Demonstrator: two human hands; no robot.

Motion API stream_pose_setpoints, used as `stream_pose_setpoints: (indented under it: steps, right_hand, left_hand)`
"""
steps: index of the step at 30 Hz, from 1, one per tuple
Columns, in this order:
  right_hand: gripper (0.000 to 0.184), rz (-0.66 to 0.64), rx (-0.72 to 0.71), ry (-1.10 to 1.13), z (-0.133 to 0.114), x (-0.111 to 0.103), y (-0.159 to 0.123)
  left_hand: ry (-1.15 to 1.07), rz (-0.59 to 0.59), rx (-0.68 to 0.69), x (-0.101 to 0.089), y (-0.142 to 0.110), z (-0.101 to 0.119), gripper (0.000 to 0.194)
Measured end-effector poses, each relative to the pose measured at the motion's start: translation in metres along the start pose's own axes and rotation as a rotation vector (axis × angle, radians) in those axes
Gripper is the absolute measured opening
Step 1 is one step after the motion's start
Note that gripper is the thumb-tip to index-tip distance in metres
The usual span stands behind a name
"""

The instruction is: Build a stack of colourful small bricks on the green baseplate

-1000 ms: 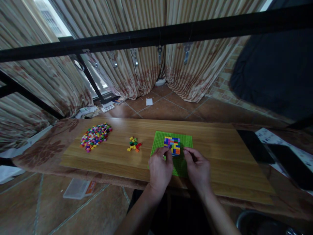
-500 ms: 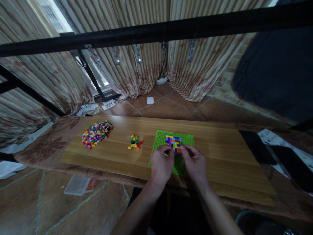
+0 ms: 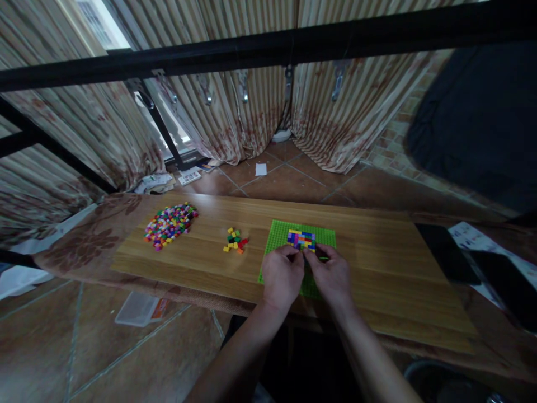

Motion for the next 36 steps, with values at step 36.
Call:
stream_pose_setpoints:
  steps: [36]
  right_hand:
    - [0.06,-0.088,0.109,0.042,0.013,-0.004,-0.033]
  left_hand:
    - [0.402,0.138,-0.069,-0.109,0.032,-0.121,0.024]
Point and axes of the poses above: each hand's wrist, its own y-axis towards the middle knuckle, its own x-axis out of the palm, z = x × y, the point moved 1 cm from there along y, towards the middle knuckle, and after that the axes turned 3 degrees about -x, right-handed, at the moved point
